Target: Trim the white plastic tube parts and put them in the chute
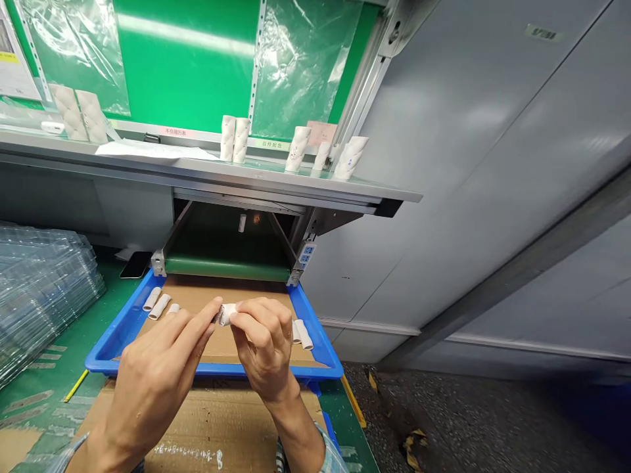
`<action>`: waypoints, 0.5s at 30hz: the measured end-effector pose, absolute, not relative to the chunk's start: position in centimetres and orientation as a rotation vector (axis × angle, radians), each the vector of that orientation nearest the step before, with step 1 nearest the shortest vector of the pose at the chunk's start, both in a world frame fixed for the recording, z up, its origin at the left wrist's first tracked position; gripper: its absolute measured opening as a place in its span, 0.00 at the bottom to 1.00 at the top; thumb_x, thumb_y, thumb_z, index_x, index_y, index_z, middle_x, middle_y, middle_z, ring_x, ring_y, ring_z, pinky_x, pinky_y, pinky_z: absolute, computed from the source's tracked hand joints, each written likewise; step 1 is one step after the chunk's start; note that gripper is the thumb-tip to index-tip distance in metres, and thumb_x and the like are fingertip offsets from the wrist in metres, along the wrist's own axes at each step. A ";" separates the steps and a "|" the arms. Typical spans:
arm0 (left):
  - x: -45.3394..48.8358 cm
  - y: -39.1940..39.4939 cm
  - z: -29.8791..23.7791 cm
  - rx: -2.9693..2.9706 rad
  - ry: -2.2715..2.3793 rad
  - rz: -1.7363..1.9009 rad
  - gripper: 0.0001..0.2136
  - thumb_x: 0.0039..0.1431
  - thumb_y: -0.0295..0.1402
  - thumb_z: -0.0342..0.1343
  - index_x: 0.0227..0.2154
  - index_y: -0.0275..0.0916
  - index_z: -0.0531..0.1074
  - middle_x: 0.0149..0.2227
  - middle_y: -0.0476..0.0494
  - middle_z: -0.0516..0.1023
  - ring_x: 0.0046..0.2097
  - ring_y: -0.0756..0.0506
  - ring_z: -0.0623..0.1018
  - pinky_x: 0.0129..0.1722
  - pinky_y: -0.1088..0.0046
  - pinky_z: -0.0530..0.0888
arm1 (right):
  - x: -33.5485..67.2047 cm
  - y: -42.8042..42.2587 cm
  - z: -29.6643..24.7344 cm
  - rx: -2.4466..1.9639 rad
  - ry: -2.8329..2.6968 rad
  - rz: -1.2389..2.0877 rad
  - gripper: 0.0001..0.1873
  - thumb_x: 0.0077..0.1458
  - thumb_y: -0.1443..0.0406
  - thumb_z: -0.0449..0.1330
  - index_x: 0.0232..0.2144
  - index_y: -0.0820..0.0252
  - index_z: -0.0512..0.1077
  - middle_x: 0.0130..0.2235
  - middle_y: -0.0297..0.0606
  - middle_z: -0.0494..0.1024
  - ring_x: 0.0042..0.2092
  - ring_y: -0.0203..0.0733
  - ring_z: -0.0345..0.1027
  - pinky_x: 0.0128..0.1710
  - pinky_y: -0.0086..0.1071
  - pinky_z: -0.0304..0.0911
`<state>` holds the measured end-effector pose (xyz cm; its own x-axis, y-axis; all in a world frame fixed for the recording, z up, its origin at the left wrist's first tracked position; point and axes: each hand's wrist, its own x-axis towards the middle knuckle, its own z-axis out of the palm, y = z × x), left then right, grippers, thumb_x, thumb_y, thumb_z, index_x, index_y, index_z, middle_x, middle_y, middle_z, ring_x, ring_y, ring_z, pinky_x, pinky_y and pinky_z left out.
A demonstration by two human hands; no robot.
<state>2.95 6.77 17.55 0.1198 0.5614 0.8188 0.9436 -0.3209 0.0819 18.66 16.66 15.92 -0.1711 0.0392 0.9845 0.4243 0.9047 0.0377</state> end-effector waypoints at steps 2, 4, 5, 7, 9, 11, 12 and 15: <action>3.1 6.6 17.4 -1.922 -1.468 -1.059 0.17 0.79 0.27 0.50 0.66 0.34 0.70 0.34 0.48 0.73 0.33 0.44 0.73 0.34 0.65 0.65 | 18.6 16.6 15.7 -0.367 -1.702 -0.418 0.20 0.61 0.80 0.69 0.48 0.54 0.74 0.44 0.35 0.82 0.46 0.43 0.75 0.48 0.39 0.73; 3.2 6.4 17.4 -1.906 -1.484 -1.056 0.16 0.80 0.27 0.50 0.64 0.34 0.71 0.33 0.48 0.74 0.32 0.44 0.74 0.33 0.65 0.65 | 18.5 16.6 15.5 -0.368 -1.696 -0.456 0.19 0.61 0.80 0.69 0.46 0.55 0.74 0.43 0.35 0.82 0.46 0.43 0.75 0.48 0.39 0.72; 3.2 6.4 17.5 -1.895 -1.490 -1.063 0.15 0.80 0.28 0.49 0.63 0.35 0.71 0.34 0.47 0.75 0.33 0.45 0.76 0.33 0.65 0.66 | 18.5 16.6 15.4 -0.367 -1.696 -0.464 0.19 0.61 0.80 0.69 0.46 0.55 0.74 0.43 0.35 0.82 0.46 0.43 0.74 0.48 0.38 0.72; 3.2 6.2 17.6 -1.874 -1.495 -1.083 0.14 0.81 0.29 0.48 0.62 0.35 0.72 0.35 0.46 0.78 0.33 0.45 0.78 0.33 0.65 0.66 | 18.5 16.6 15.3 -0.362 -1.694 -0.468 0.18 0.62 0.80 0.69 0.45 0.54 0.74 0.43 0.34 0.82 0.46 0.43 0.74 0.47 0.38 0.72; 3.3 6.1 17.7 -1.863 -1.495 -1.104 0.14 0.82 0.31 0.46 0.60 0.36 0.72 0.36 0.45 0.81 0.33 0.45 0.80 0.33 0.66 0.68 | 18.5 16.6 15.1 -0.355 -1.688 -0.465 0.18 0.63 0.78 0.69 0.45 0.52 0.74 0.43 0.33 0.82 0.46 0.42 0.75 0.46 0.38 0.72; 3.2 6.0 17.7 -1.861 -1.491 -1.133 0.13 0.82 0.31 0.46 0.59 0.36 0.72 0.36 0.45 0.82 0.32 0.46 0.81 0.34 0.66 0.70 | 18.5 16.6 15.1 -0.345 -1.687 -0.465 0.16 0.64 0.78 0.68 0.45 0.51 0.74 0.43 0.33 0.82 0.46 0.42 0.75 0.45 0.37 0.73; 3.2 6.0 17.7 -1.864 -1.487 -1.150 0.13 0.82 0.30 0.47 0.59 0.36 0.72 0.36 0.46 0.83 0.31 0.46 0.81 0.34 0.67 0.70 | 18.5 16.6 15.0 -0.339 -1.689 -0.465 0.16 0.64 0.77 0.68 0.45 0.51 0.74 0.43 0.33 0.82 0.46 0.42 0.75 0.45 0.38 0.73; 3.0 6.1 17.6 -1.887 -1.467 -1.202 0.13 0.81 0.29 0.47 0.59 0.34 0.73 0.38 0.44 0.85 0.32 0.46 0.83 0.37 0.68 0.73 | 18.4 16.7 15.1 -0.322 -1.695 -0.437 0.15 0.65 0.77 0.68 0.45 0.52 0.74 0.43 0.33 0.82 0.46 0.42 0.76 0.45 0.39 0.74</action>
<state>3.04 6.14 17.61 0.0485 0.5300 0.8466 0.9343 -0.3237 0.1492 18.44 16.71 15.10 -0.1675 -0.0324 0.9853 0.4478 0.8879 0.1053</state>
